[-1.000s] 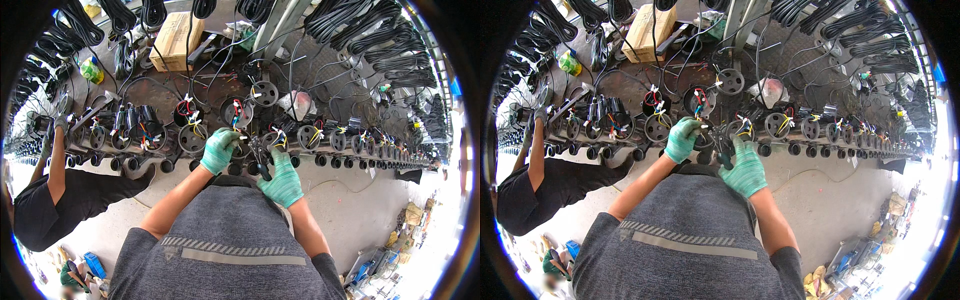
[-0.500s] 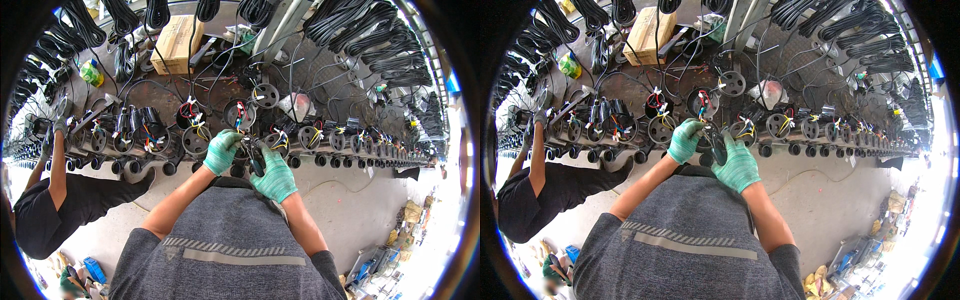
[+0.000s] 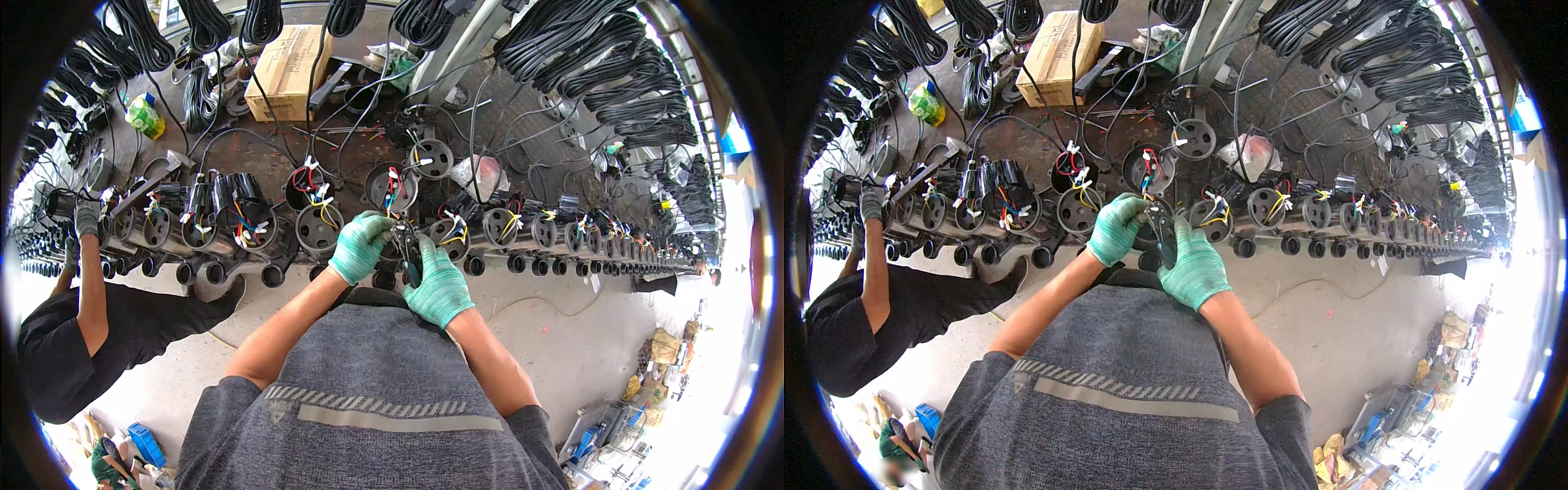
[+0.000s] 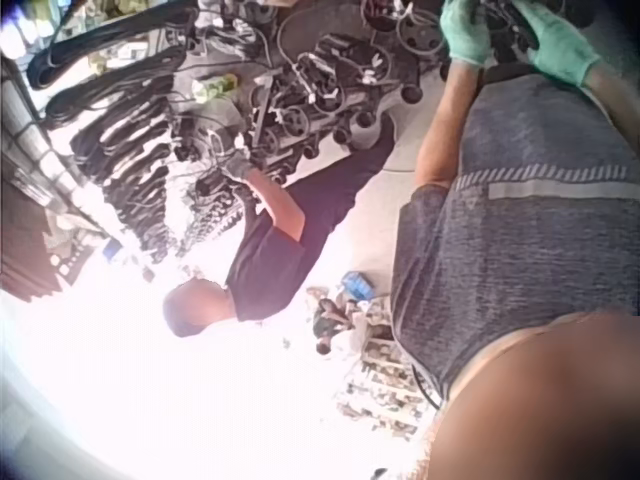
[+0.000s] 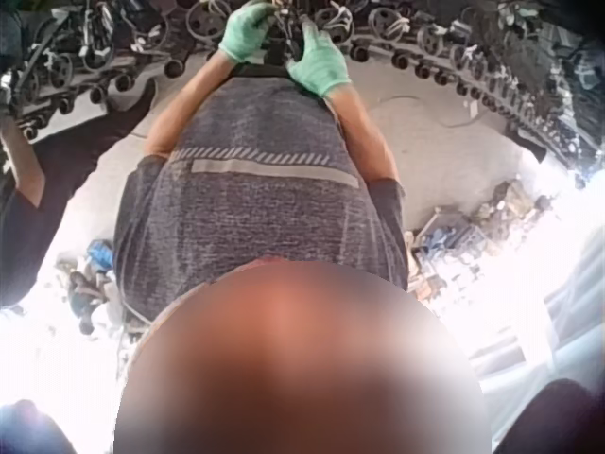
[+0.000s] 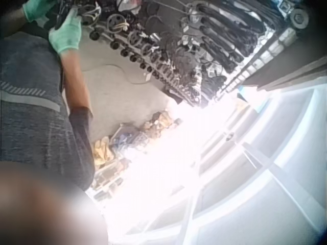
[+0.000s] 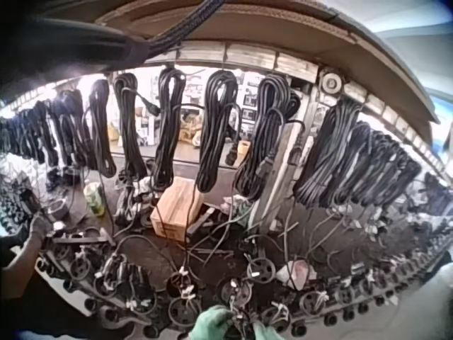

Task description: The person assembles small electronic components on a workbench, using pliers to strip and crimp wires. They connect wires to black cylindrical housings and secure them with zip ties, working methodically through a row of units.

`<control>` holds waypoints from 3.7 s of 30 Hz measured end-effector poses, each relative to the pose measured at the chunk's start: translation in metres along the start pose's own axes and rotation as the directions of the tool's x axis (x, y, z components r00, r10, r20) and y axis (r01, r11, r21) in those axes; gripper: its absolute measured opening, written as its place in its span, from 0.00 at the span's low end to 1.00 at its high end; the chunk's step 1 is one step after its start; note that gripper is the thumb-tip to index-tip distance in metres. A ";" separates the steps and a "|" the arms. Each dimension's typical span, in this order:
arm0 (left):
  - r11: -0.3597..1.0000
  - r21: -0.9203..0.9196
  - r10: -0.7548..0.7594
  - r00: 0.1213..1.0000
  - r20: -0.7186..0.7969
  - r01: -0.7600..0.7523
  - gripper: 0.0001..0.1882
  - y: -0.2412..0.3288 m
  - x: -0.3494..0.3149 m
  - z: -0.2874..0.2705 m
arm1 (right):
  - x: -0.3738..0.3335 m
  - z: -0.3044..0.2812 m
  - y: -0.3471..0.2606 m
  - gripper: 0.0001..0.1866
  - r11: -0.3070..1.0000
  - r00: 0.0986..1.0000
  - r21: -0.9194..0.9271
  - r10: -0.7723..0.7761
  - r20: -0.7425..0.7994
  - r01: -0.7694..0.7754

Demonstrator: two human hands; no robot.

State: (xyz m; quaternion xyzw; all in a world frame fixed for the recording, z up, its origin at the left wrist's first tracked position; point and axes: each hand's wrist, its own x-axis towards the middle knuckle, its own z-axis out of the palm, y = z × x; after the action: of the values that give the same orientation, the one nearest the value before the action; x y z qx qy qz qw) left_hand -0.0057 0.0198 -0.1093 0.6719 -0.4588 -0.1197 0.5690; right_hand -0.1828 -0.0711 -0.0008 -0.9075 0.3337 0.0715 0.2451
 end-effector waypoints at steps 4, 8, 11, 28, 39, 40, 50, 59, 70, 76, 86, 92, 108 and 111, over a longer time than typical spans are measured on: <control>1.000 -0.021 -0.005 1.000 0.018 0.005 0.13 0.001 0.000 -0.002 | 0.004 0.009 0.002 0.42 1.000 1.000 -0.020 0.009 -0.014 -0.009; 0.999 0.016 0.045 0.999 0.022 -0.045 0.13 0.006 0.006 -0.004 | 0.007 0.011 0.006 0.45 1.000 1.000 -0.005 0.031 0.005 -0.031; 0.997 0.021 0.079 0.995 0.064 -0.081 0.14 0.013 0.010 -0.007 | 0.005 0.006 0.013 0.52 0.926 0.992 0.362 -0.123 0.015 0.109; 0.974 0.115 0.177 0.973 0.148 -0.195 0.13 0.020 0.013 -0.011 | 0.059 -0.060 0.158 0.40 0.944 0.877 -0.246 0.082 -0.473 -0.221; 0.962 0.083 0.242 0.954 0.174 -0.260 0.11 0.021 0.020 -0.007 | 0.079 -0.024 -0.005 0.15 0.975 0.942 0.061 -0.187 -0.277 0.212; 0.965 0.059 0.243 0.954 0.176 -0.256 0.11 0.023 0.020 -0.008 | 0.085 -0.019 -0.002 0.13 0.956 0.952 0.182 -0.183 -0.244 0.230; 0.969 0.248 -0.022 0.997 0.076 0.002 0.17 0.046 0.013 -0.013 | 0.085 -0.011 0.024 0.05 0.849 0.819 0.159 -0.411 -0.400 0.504; 0.930 0.361 0.135 0.980 -0.149 -0.074 0.30 0.038 0.023 0.001 | 0.082 -0.009 0.017 0.05 0.788 0.744 0.167 -0.455 -0.489 0.592; 0.988 -0.155 -0.050 0.985 -0.166 0.024 0.20 0.047 0.031 -0.015 | 0.081 -0.042 0.005 0.10 0.745 0.751 0.162 -0.587 -0.302 0.648; 0.980 0.092 0.182 0.982 -0.053 -0.177 0.14 0.035 0.033 -0.029 | 0.075 -0.046 0.005 0.10 0.781 0.805 0.225 -0.515 -0.295 0.582; 0.980 0.154 0.124 0.992 0.040 -0.128 0.11 0.043 0.034 -0.029 | 0.036 0.013 0.009 0.17 0.929 0.887 0.002 -0.354 -0.296 0.371; 0.988 0.084 0.125 0.987 0.096 -0.134 0.13 0.040 0.033 -0.033 | 0.032 0.020 0.019 0.13 0.903 0.871 0.118 -0.354 -0.340 0.413; 0.953 0.181 0.216 0.965 0.150 -0.242 0.13 0.046 0.037 -0.036 | 0.019 0.036 0.023 0.08 0.692 0.931 0.665 -0.031 -0.363 0.282; 0.962 0.163 0.195 0.970 0.149 -0.218 0.13 0.047 0.037 -0.036 | 0.021 0.034 0.028 0.07 0.729 0.942 0.637 -0.031 -0.334 0.250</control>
State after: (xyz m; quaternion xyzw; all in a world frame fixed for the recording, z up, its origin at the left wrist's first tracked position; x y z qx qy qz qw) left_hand 0.0166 0.0182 -0.0433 0.6591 -0.5717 -0.0622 0.4846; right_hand -0.1833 -0.0845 -0.0472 -0.7807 0.2995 -0.2110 0.5062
